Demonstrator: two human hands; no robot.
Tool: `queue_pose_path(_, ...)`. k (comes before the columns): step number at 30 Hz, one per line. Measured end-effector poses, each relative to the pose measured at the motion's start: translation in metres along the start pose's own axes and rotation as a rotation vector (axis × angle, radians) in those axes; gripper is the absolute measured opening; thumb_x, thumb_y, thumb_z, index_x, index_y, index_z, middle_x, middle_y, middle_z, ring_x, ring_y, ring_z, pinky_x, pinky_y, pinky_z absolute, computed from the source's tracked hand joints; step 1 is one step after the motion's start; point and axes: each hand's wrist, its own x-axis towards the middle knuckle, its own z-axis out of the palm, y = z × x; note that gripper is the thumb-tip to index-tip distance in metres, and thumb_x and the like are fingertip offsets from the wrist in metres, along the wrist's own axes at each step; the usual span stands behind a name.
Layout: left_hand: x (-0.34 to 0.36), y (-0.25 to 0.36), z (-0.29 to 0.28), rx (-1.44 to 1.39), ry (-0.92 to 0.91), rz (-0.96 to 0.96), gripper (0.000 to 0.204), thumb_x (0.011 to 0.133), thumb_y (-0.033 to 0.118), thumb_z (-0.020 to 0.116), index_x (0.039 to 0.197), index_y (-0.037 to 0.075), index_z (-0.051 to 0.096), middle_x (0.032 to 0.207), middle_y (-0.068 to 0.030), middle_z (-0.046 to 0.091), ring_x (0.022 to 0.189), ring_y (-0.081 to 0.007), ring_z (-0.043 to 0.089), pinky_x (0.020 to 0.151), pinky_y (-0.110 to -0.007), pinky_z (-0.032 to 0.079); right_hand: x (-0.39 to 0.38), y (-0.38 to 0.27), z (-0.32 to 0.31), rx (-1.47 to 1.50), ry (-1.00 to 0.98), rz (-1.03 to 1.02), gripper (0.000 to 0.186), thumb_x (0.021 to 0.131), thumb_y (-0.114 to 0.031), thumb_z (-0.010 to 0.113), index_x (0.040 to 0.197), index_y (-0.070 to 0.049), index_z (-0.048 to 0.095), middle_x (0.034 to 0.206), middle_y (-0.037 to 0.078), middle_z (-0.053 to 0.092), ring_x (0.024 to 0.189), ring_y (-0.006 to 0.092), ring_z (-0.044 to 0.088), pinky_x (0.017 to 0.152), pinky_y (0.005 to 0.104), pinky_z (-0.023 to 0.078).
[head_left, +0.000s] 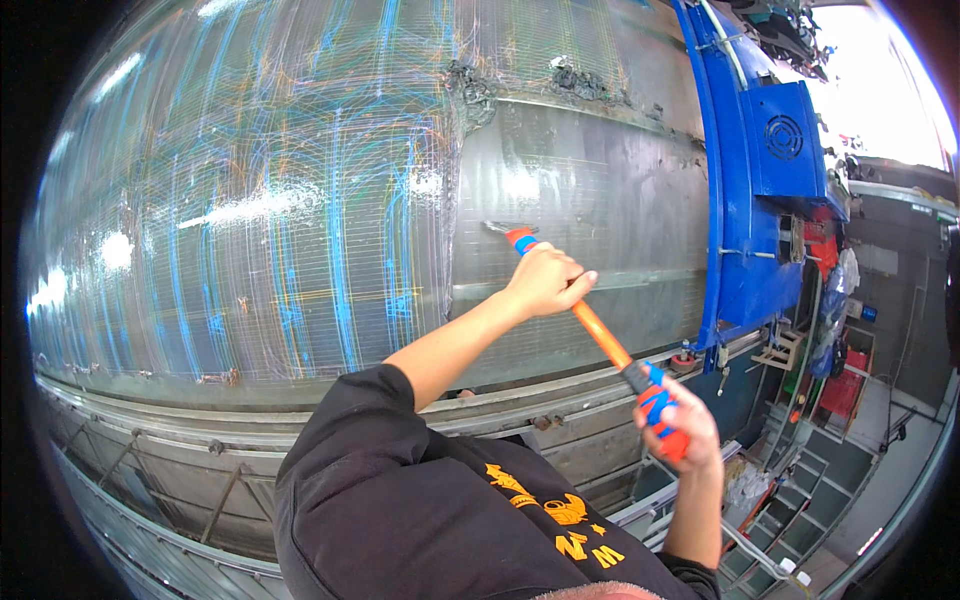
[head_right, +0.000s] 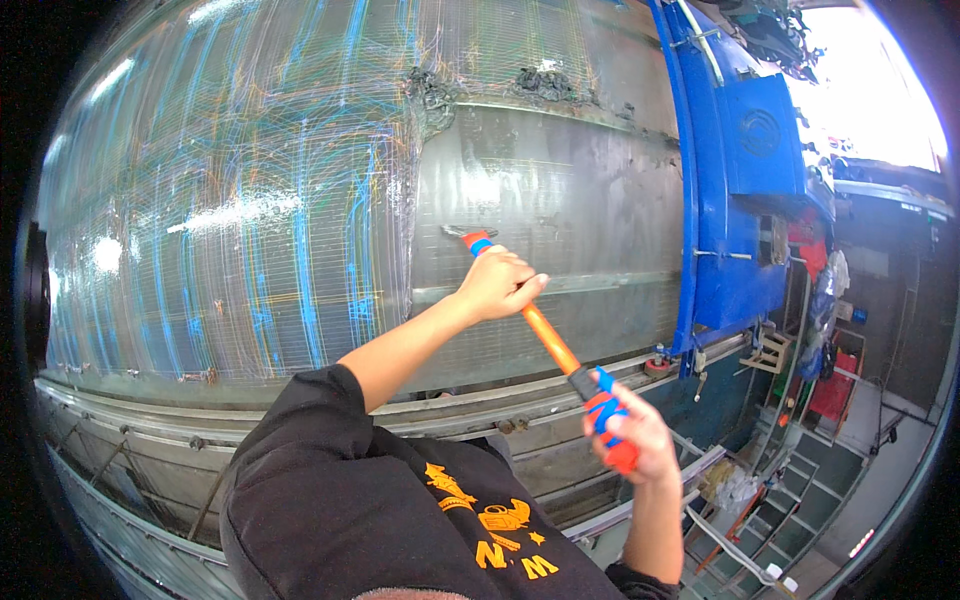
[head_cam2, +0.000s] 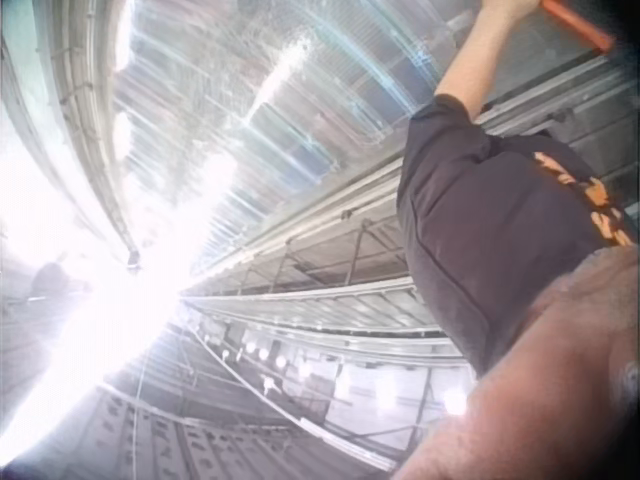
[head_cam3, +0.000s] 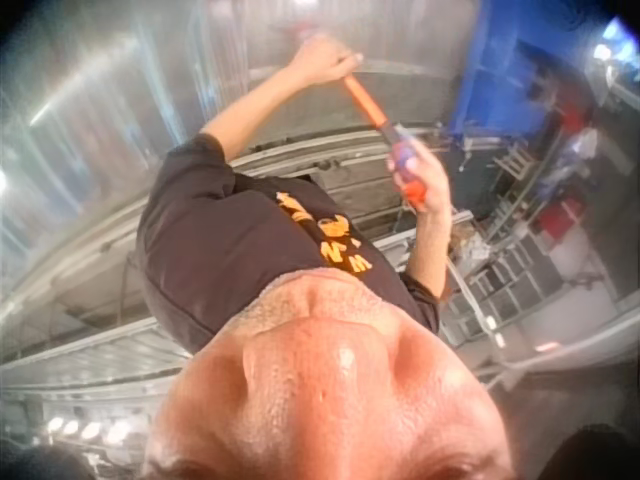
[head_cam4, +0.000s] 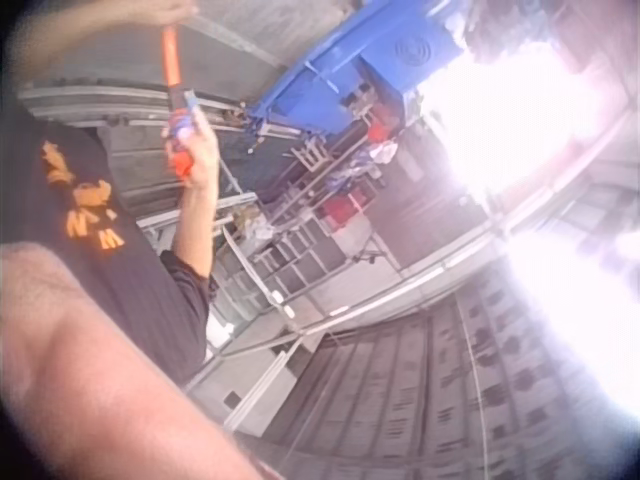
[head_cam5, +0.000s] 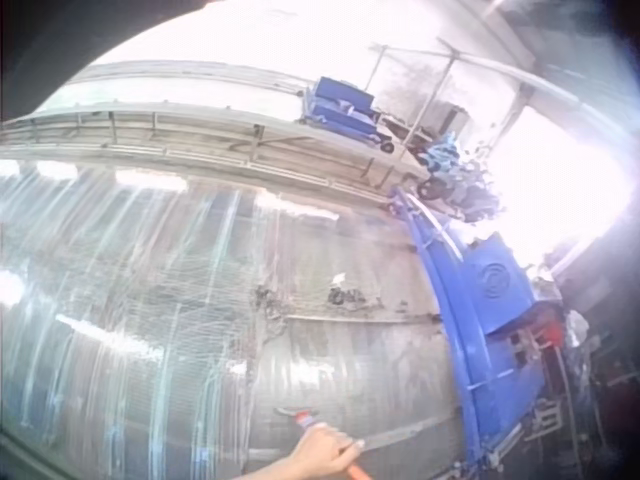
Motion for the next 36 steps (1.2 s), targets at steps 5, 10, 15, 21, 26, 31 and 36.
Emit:
queue_pose_path(5,-0.023,-0.026,-0.04,0.116,0.274,-0.014,0.036,0.097,0.025,0.067,0.065,0.008,0.063,0.066,-0.0102,0.06,0.07,-0.0335,0.06,0.082,-0.048,0.045,0.046,0.056,0.044,-0.07,-0.052,-0.11,0.081,0.093,-0.022,0.074,0.164,-0.006,0.039,0.105,0.016,0.069,0.064,0.0153,0.061,0.059,0.0279,0.05)
queue_pose_path(10,0.003,-0.065,-0.095,0.282,0.448,-0.11,0.026,0.105,0.024,0.06,0.107,0.003,0.075,0.117,-0.0177,0.071,0.115,-0.0373,0.064,0.106,-0.048,0.045,0.134,0.049,0.106,0.024,-0.056,-0.201,0.062,0.102,-0.014,0.065,0.159,-0.006,0.044,0.1,0.012,0.067,0.068,0.0135,0.061,0.06,0.0276,0.051)
queue_pose_path(15,0.002,-0.058,-0.117,0.274,0.75,-0.228,0.033,0.105,0.028,0.061,0.126,0.005,0.072,0.137,-0.0221,0.065,0.13,-0.0409,0.058,0.113,-0.05,0.042,0.217,-0.033,0.187,0.027,-0.028,-0.263,0.02,0.101,-0.016,0.065,0.117,-0.004,0.064,0.084,0.009,0.067,0.059,0.0142,0.061,0.044,0.0311,0.045)
queue_pose_path(21,-0.059,0.011,-0.098,0.06,0.571,-0.31,0.027,0.106,0.022,0.06,0.119,0.003,0.072,0.127,-0.0188,0.07,0.121,-0.037,0.063,0.106,-0.045,0.047,0.296,-0.148,0.182,0.087,-0.061,-0.278,0.028,0.103,-0.022,0.06,0.12,-0.001,0.052,0.09,0.013,0.065,0.057,0.0161,0.053,0.042,0.0286,0.038)
queue_pose_path(26,-0.14,0.032,-0.078,-0.063,0.452,-0.454,0.021,0.105,0.02,0.063,0.109,0.002,0.074,0.108,-0.0132,0.075,0.103,-0.0304,0.069,0.091,-0.04,0.054,0.21,-0.113,0.106,0.082,-0.178,-0.24,0.037,0.102,-0.026,0.062,0.128,-0.001,0.053,0.096,0.016,0.067,0.055,0.0147,0.056,0.041,0.0259,0.041)
queue_pose_path(31,-0.168,0.049,-0.08,-0.094,0.385,-0.546,0.018,0.103,0.019,0.068,0.104,0.002,0.075,0.101,-0.0127,0.076,0.095,-0.0282,0.071,0.084,-0.038,0.055,0.085,-0.015,0.044,-0.096,-0.119,-0.381,0.067,0.102,-0.026,0.065,0.158,0.002,0.042,0.095,0.016,0.068,0.058,0.0138,0.06,0.047,0.0239,0.044)
queue_pose_path(36,-0.144,0.064,-0.064,-0.032,0.331,-0.296,0.017,0.1,0.016,0.07,0.11,0.003,0.074,0.106,-0.0127,0.075,0.099,-0.0284,0.07,0.089,-0.038,0.054,-0.002,0.056,0.0,-0.17,0.057,-0.321,0.071,0.097,-0.024,0.068,0.157,0.005,0.043,0.097,0.017,0.069,0.059,0.0136,0.06,0.053,0.0245,0.046)
